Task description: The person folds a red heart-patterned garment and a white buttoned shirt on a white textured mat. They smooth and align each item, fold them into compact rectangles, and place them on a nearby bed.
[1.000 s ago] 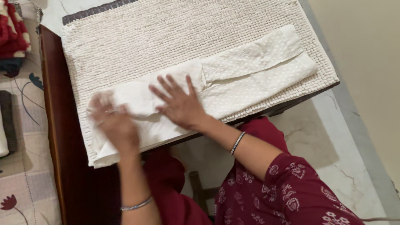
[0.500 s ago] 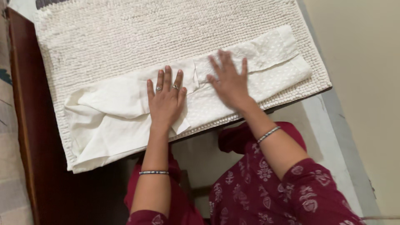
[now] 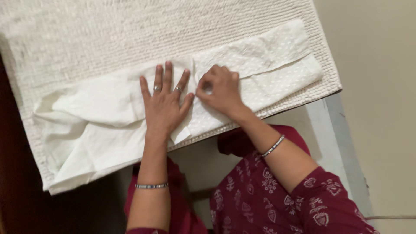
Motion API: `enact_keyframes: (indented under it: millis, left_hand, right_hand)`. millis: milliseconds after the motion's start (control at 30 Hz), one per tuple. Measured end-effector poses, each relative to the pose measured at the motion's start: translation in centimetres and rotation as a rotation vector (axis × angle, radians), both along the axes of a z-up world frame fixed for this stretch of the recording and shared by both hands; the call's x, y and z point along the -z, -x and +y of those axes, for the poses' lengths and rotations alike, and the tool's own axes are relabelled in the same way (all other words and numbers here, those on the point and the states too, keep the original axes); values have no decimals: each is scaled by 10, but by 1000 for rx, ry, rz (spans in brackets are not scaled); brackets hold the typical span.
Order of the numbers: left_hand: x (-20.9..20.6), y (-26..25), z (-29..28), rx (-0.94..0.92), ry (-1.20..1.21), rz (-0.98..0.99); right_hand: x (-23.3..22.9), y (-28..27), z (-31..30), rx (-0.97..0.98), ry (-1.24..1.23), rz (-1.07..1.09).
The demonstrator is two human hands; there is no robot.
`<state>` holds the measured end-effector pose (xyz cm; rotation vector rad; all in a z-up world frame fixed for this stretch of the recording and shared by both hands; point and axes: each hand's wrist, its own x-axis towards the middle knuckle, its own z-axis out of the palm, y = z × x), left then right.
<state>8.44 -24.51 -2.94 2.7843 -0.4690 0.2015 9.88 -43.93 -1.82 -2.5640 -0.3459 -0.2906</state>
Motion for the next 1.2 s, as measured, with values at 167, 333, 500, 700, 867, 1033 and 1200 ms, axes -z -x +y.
enact_keyframes:
  millis: [167,333,500,700,867,1033,1200]
  left_hand:
    - [0,-3,3,6,46,-26]
    - [-1,-1,4,16,75,-19]
    - [-4,-5,2,38,87,-2]
    - [1,-4,1,73,136,-50]
    - [1,-14,5,161,194,-52]
    - [6,-39,-7,28,541,-37]
    - [14,-55,-29,-22,444,-247]
  right_hand:
    - [-3,-7,-7,-7,80,72]
    - [-16,-10,-6,42,149,71]
    - [-23,0,8,24,-38,-98]
    - [-10,21,20,24,64,-122]
    - [-2,25,14,43,20,-91]
    - [5,23,13,64,-60,-85]
    - [7,25,19,101,-35,-119]
